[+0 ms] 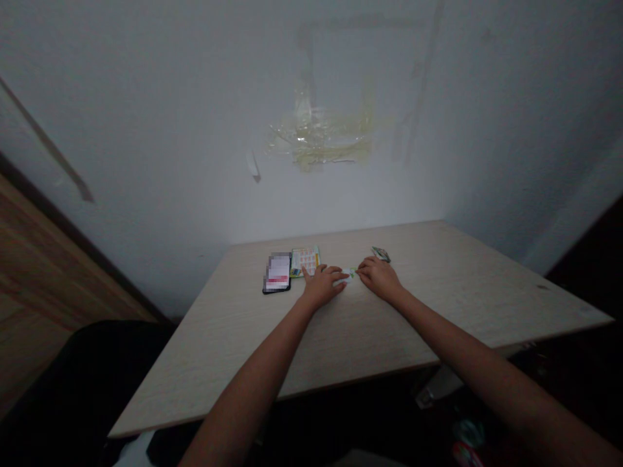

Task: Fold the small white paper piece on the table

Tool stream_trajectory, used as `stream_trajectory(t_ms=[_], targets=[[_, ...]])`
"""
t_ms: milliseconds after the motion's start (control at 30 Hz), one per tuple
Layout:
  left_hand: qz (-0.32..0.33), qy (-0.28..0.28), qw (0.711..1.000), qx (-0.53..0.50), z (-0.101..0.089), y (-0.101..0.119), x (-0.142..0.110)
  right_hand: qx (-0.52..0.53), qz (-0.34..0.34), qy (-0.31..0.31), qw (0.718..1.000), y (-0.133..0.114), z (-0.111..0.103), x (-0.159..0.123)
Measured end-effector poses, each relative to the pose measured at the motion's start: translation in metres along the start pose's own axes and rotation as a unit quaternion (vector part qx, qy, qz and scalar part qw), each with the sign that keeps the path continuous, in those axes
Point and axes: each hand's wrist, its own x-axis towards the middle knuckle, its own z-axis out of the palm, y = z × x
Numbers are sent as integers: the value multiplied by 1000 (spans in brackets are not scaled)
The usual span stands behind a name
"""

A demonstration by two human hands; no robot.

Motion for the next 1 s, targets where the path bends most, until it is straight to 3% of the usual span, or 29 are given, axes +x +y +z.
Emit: stream_trajectory(t_ms=[333,633,1000], targets=[[-4,10,1000,2,1,1,-2,50,22,45,997,11,13,0],[-3,20,1000,-2,3,-1,-2,79,-18,71,994,9,9,-2],[-3,10,1000,13,1,2,-3,19,-56,1,998,1,1,-1]])
